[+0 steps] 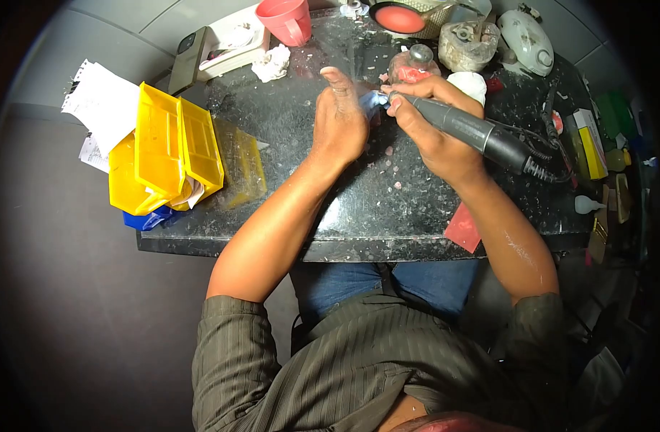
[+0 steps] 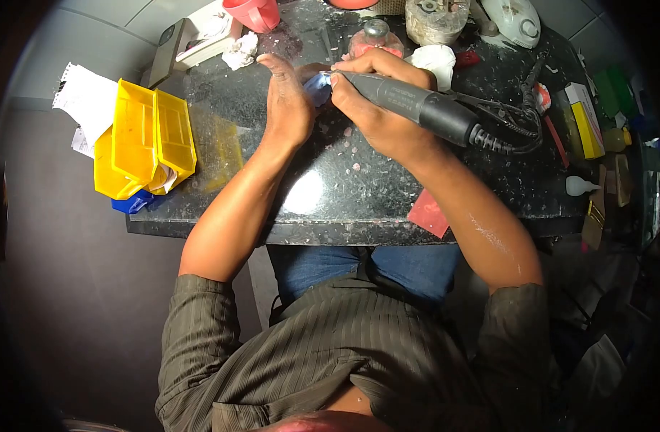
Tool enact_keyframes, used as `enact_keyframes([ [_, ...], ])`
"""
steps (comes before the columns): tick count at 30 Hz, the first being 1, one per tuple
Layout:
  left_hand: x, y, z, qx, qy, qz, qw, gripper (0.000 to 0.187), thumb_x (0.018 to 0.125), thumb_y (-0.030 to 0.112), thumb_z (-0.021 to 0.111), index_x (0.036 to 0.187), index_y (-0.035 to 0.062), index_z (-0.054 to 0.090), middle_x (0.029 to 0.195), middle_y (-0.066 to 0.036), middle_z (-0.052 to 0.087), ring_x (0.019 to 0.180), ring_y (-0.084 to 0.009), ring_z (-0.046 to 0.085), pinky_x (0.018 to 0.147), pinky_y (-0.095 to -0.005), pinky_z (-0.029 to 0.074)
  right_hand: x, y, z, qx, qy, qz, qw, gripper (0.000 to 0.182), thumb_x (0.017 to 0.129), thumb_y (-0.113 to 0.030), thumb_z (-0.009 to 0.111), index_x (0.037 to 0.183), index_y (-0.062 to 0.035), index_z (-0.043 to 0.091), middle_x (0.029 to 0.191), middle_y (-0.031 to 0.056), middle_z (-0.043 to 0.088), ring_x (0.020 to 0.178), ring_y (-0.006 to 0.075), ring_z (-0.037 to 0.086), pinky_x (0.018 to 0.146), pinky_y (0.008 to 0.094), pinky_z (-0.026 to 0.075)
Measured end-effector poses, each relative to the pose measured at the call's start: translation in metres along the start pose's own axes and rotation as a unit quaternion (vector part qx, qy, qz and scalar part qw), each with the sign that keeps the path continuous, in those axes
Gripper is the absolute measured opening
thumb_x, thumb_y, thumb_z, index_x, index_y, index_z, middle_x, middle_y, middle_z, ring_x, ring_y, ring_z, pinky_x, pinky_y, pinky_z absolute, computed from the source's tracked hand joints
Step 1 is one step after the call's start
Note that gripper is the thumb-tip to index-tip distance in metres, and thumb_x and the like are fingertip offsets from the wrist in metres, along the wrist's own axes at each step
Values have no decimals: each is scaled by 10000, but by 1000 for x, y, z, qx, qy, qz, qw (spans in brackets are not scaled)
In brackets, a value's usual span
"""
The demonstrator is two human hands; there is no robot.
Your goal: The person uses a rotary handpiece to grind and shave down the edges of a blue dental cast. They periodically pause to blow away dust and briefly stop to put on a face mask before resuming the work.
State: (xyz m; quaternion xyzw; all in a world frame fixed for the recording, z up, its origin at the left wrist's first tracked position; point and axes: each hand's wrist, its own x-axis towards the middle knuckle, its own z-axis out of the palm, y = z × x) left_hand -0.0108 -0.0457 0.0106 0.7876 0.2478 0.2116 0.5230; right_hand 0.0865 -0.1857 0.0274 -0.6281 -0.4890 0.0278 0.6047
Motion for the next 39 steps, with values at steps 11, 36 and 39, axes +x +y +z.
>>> enact_keyframes([
  [11, -1, 2, 7, 15, 37, 49, 998, 1075, 995, 690, -60, 996, -2, 763, 672, -149, 664, 704, -327, 681, 744, -450, 516, 1, -2, -1, 5, -6, 14, 1000, 141, 949, -81, 692, 973, 57, 704, 864, 102, 745, 800, 108, 678, 761, 250, 534],
  [36, 1, -13, 6, -112, 0, 61, 992, 1003, 1026, 659, -2, 1036, -11, 744, 722, -103, 694, 682, -239, 654, 694, -384, 514, 8, 1, -11, 160, 38, 58, 985, 73, 904, -19, 659, 868, 43, 675, 788, 94, 730, 770, 143, 687, 825, 304, 554],
  [39, 6, -15, 12, -104, 29, 130, 986, 966, 1041, 636, 24, 1055, -17, 736, 745, -84, 697, 680, -176, 641, 657, -329, 508, 8, 1, -12, 143, 36, 21, 989, 84, 914, -40, 660, 894, 39, 676, 809, 102, 737, 786, 137, 680, 820, 299, 548],
])
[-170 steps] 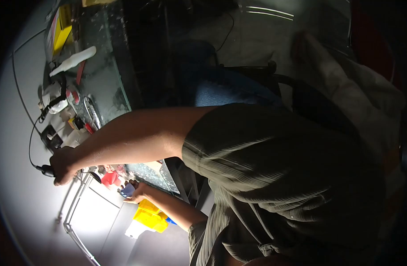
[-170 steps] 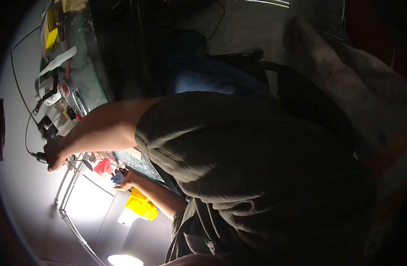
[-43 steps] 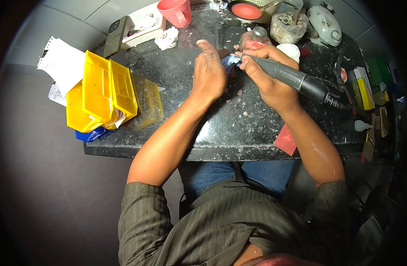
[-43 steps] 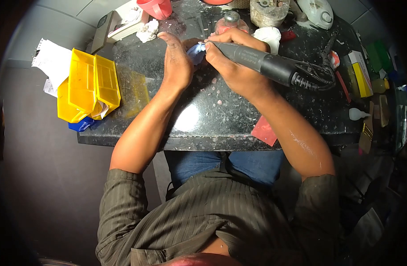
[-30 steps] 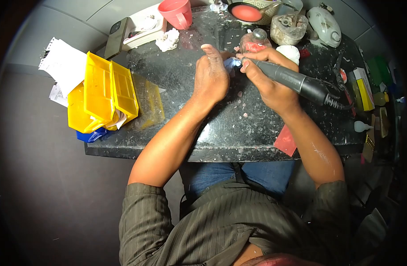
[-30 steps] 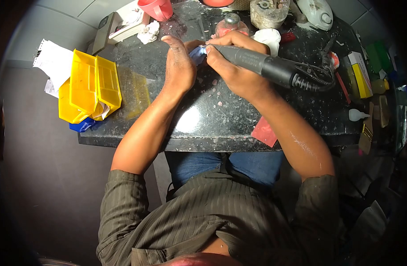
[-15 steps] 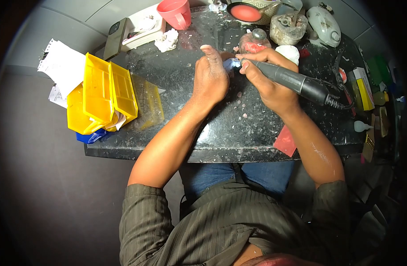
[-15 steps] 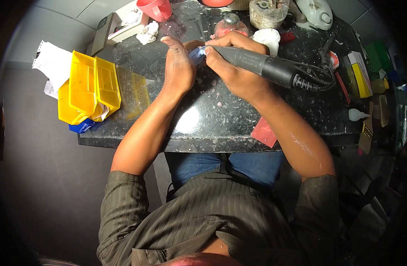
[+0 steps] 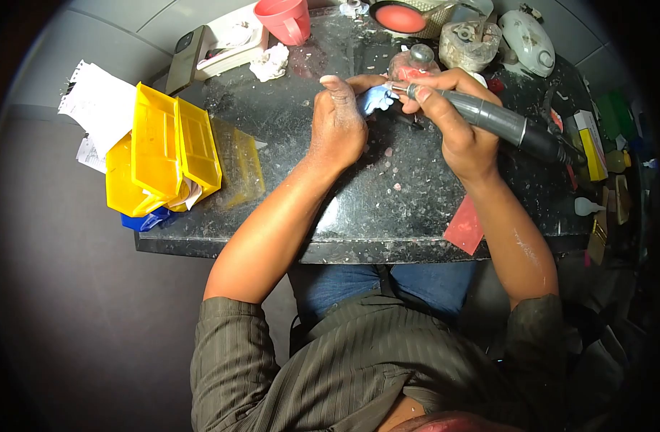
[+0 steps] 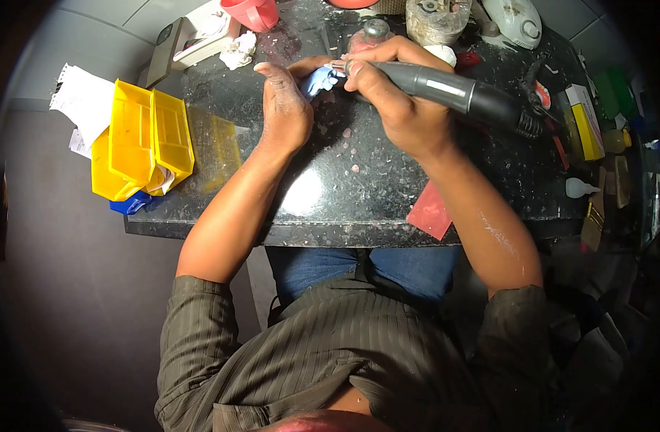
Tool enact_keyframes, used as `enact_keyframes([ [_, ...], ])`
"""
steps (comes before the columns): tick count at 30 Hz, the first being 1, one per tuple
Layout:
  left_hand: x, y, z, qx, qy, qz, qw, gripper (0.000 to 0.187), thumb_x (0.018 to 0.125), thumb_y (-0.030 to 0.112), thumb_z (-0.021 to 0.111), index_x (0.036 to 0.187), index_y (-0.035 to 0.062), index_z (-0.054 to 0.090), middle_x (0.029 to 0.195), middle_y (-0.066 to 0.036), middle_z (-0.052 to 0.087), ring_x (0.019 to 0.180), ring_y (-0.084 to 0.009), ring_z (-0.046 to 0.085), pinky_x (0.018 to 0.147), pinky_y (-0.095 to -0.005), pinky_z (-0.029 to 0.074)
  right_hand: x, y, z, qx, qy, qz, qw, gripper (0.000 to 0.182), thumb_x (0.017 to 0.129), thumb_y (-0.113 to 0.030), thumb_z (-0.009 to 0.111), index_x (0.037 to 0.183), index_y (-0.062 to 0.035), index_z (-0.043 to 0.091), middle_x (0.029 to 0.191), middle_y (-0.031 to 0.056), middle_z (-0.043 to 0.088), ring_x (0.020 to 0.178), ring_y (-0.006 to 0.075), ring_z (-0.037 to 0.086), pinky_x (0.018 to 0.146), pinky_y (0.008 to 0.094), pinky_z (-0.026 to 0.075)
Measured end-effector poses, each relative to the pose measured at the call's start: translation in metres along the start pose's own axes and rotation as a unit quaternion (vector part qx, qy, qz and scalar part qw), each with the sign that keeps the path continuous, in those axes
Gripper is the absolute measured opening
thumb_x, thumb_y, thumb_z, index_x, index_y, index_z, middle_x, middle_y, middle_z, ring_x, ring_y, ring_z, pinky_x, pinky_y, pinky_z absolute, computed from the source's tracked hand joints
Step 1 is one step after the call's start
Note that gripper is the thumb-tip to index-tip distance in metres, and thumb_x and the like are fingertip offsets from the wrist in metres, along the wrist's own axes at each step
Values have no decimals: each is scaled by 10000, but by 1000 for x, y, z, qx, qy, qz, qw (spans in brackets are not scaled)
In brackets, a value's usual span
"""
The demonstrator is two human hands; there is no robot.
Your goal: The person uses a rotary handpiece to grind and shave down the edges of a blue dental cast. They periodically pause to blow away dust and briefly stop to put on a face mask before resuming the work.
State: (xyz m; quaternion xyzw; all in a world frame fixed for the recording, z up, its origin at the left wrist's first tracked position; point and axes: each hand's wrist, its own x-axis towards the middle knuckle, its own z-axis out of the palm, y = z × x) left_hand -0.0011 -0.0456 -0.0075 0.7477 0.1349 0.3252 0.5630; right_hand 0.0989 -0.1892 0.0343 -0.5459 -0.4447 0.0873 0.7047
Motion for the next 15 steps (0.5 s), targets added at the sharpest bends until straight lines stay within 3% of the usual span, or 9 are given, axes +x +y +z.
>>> enact_keyframes([
  [1, 1, -2, 1, 11, 16, 53, 998, 957, 1047, 625, 26, 1054, -16, 735, 746, -84, 695, 673, -165, 637, 647, -318, 505, 0, 0, 0, 1, -1, 0, 1000, 84, 914, -40, 660, 894, 39, 676, 809, 102, 737, 786, 137, 680, 820, 299, 548],
  [3, -1, -2, -2, 5, 10, 29, 999, 944, 1055, 609, 28, 1050, -16, 736, 750, -88, 698, 673, -175, 643, 653, -325, 509, -1, -1, 1, -66, -17, -46, 997, 95, 911, -59, 676, 898, 34, 684, 822, 111, 744, 782, 135, 678, 790, 297, 546],
  [7, -2, 2, -3, 13, 7, -14, 1000, 913, 1074, 566, 32, 1036, -13, 737, 755, -97, 704, 682, -194, 659, 669, -334, 517, -3, 1, 5, -43, -1, -24, 999, 97, 886, -74, 701, 897, 21, 718, 849, 97, 751, 744, 121, 668, 716, 274, 536],
  [15, -1, 1, -3, 38, 9, 10, 999, 900, 1083, 551, 45, 1012, -14, 742, 793, -120, 725, 720, -227, 682, 705, -362, 531, -4, -1, 7, -98, -15, -51, 994, 86, 859, -45, 695, 898, 20, 735, 846, 87, 746, 730, 120, 673, 697, 272, 531],
])
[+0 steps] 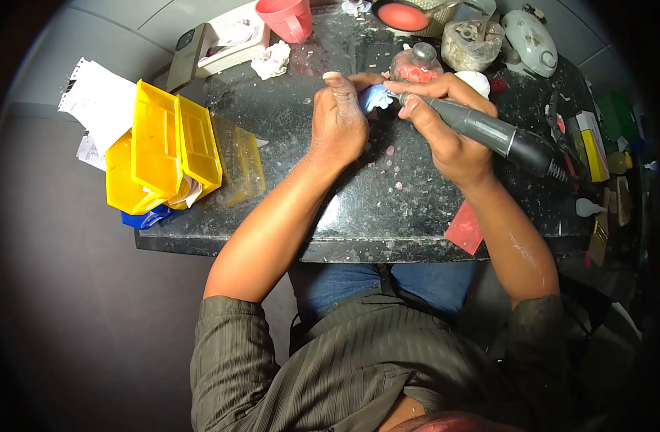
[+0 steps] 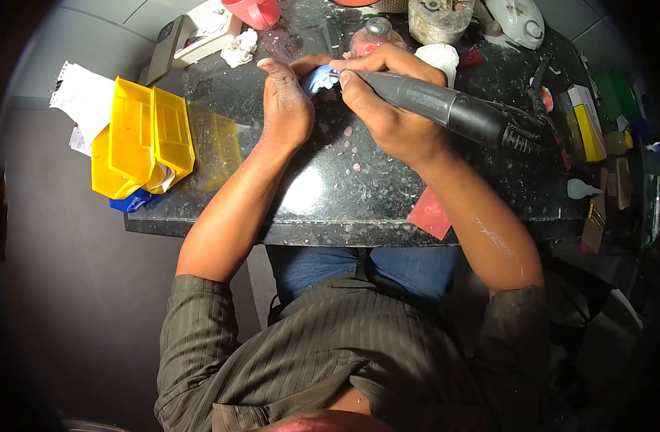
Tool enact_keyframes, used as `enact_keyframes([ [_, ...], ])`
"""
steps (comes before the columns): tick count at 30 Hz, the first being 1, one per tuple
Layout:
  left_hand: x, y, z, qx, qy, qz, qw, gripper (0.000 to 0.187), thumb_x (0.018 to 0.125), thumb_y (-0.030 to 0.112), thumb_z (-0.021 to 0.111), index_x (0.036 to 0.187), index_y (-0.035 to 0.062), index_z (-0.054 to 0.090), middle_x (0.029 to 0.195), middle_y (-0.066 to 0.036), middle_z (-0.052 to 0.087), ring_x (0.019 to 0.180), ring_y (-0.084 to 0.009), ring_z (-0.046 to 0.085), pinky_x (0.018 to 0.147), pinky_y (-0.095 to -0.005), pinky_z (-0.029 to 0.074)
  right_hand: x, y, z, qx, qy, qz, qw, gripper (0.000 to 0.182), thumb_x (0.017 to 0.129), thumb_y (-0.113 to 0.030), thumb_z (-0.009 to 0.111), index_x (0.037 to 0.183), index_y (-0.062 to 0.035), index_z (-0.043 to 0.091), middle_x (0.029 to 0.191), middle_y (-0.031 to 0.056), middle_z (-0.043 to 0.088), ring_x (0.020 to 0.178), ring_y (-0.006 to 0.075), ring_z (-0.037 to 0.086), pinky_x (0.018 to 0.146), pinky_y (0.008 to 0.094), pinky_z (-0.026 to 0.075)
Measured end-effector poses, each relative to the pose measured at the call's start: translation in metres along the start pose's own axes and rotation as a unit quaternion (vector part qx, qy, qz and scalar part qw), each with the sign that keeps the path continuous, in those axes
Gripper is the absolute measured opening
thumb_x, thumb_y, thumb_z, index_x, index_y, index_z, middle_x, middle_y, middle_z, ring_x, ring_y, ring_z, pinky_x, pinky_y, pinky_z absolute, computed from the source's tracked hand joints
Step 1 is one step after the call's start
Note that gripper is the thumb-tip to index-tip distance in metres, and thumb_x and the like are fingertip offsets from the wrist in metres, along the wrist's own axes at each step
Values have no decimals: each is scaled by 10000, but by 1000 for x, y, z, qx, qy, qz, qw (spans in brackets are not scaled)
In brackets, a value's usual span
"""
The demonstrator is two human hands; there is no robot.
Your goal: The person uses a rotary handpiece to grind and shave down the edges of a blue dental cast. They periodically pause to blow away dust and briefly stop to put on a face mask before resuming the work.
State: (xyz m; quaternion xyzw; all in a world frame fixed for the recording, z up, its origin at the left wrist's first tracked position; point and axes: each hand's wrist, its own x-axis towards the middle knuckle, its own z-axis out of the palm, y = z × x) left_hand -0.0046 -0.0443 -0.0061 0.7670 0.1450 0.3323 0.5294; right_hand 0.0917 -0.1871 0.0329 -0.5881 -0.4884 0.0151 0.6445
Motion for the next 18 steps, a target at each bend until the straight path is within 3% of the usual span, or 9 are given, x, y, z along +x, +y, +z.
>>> enact_keyframes([
  [18, 0, -4, 3, 15, 3, -7, 1000, 946, 1056, 609, 23, 985, -16, 730, 733, -115, 693, 678, -234, 665, 674, -371, 520, -3, 3, 4, 22, -10, 12, 1000, 63, 830, -6, 700, 865, 46, 695, 912, 155, 759, 806, 182, 736, 755, 294, 577],
])
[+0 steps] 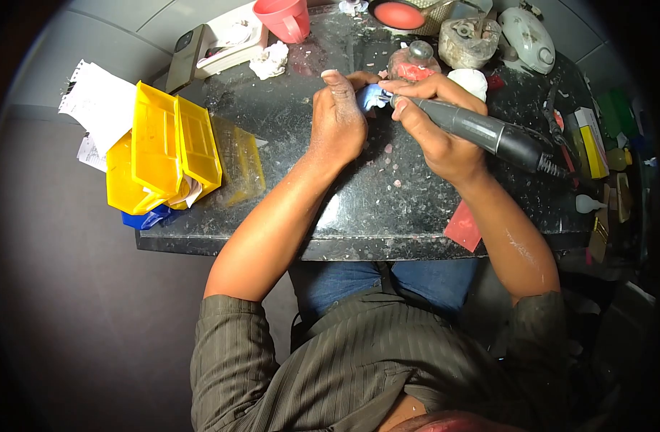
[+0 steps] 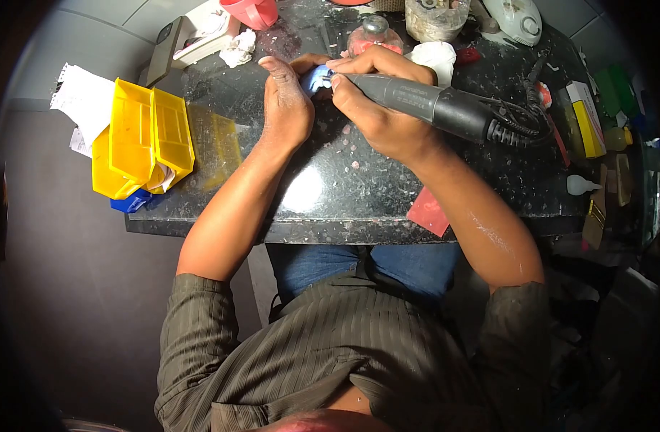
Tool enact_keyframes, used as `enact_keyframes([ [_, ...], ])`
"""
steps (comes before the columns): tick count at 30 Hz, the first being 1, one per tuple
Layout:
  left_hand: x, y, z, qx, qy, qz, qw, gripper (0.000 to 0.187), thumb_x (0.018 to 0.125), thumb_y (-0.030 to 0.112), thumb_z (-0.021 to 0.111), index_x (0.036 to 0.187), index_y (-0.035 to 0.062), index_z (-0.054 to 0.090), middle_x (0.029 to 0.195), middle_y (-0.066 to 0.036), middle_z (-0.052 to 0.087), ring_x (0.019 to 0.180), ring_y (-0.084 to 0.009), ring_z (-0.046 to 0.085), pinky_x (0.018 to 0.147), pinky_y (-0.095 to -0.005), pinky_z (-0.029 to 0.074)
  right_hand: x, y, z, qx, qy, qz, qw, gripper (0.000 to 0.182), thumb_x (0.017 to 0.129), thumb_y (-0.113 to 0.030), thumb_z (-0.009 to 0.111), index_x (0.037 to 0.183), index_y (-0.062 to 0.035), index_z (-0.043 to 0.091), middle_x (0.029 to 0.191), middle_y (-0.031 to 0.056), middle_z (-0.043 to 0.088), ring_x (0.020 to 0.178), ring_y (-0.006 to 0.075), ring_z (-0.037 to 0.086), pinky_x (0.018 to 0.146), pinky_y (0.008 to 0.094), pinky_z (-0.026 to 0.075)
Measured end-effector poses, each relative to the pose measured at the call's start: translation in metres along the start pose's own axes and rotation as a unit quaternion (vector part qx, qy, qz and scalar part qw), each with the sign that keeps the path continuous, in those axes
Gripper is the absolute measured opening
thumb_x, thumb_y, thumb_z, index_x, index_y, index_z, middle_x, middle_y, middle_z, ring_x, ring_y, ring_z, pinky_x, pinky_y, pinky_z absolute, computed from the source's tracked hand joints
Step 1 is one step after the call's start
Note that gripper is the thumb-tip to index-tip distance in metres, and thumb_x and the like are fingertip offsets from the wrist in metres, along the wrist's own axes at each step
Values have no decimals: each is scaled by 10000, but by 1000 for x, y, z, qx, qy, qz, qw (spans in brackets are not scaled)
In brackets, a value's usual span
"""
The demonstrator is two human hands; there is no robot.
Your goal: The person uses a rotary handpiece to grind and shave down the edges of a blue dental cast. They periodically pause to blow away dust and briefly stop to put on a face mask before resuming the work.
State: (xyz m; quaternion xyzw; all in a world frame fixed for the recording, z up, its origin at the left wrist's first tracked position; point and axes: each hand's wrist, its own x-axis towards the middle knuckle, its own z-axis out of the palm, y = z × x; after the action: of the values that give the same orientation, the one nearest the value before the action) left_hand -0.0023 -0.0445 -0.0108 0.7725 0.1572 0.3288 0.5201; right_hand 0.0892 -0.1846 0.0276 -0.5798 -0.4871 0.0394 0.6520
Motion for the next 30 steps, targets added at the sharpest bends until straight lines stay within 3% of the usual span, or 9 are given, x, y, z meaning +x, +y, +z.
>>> enact_keyframes([
  [8, 0, 1, -1, 6, -5, 2, 1000, 943, 1057, 606, 22, 989, -20, 725, 757, -128, 698, 702, -239, 667, 693, -372, 521, -1, 2, 2, 0, -2, -24, 1000, 65, 831, -8, 700, 857, 49, 685, 903, 168, 754, 809, 195, 741, 756, 293, 577],
  [14, 1, 2, -1, 14, 3, 13, 1000, 934, 1065, 591, 25, 974, -20, 726, 771, -127, 702, 705, -240, 660, 709, -367, 524, -2, 0, 4, 21, 9, 11, 1000, 68, 828, -11, 704, 853, 49, 684, 903, 171, 755, 828, 197, 745, 776, 292, 577],
  [23, 1, 2, 0, -19, 3, -24, 1000, 966, 1050, 614, 3, 952, -17, 728, 748, -117, 697, 678, -225, 652, 688, -364, 520, -2, 3, 1, 6, 5, -11, 1000, 67, 830, -12, 706, 860, 46, 691, 903, 165, 758, 816, 185, 739, 762, 292, 576],
  [25, 1, 3, -1, -26, -10, -56, 998, 994, 1035, 637, -17, 946, -12, 730, 724, -109, 688, 647, -217, 643, 665, -355, 513, -1, 2, 0, -30, -9, -16, 999, 92, 917, -21, 639, 907, 59, 682, 921, 161, 757, 821, 138, 696, 785, 277, 548],
  [30, 0, -2, -1, -42, -8, -78, 996, 1026, 1014, 666, -37, 948, -7, 735, 703, -102, 679, 630, -211, 640, 644, -349, 508, -1, -4, 0, -34, -19, -7, 999, 115, 932, -39, 638, 941, 59, 698, 950, 158, 762, 794, 117, 682, 764, 262, 542],
])
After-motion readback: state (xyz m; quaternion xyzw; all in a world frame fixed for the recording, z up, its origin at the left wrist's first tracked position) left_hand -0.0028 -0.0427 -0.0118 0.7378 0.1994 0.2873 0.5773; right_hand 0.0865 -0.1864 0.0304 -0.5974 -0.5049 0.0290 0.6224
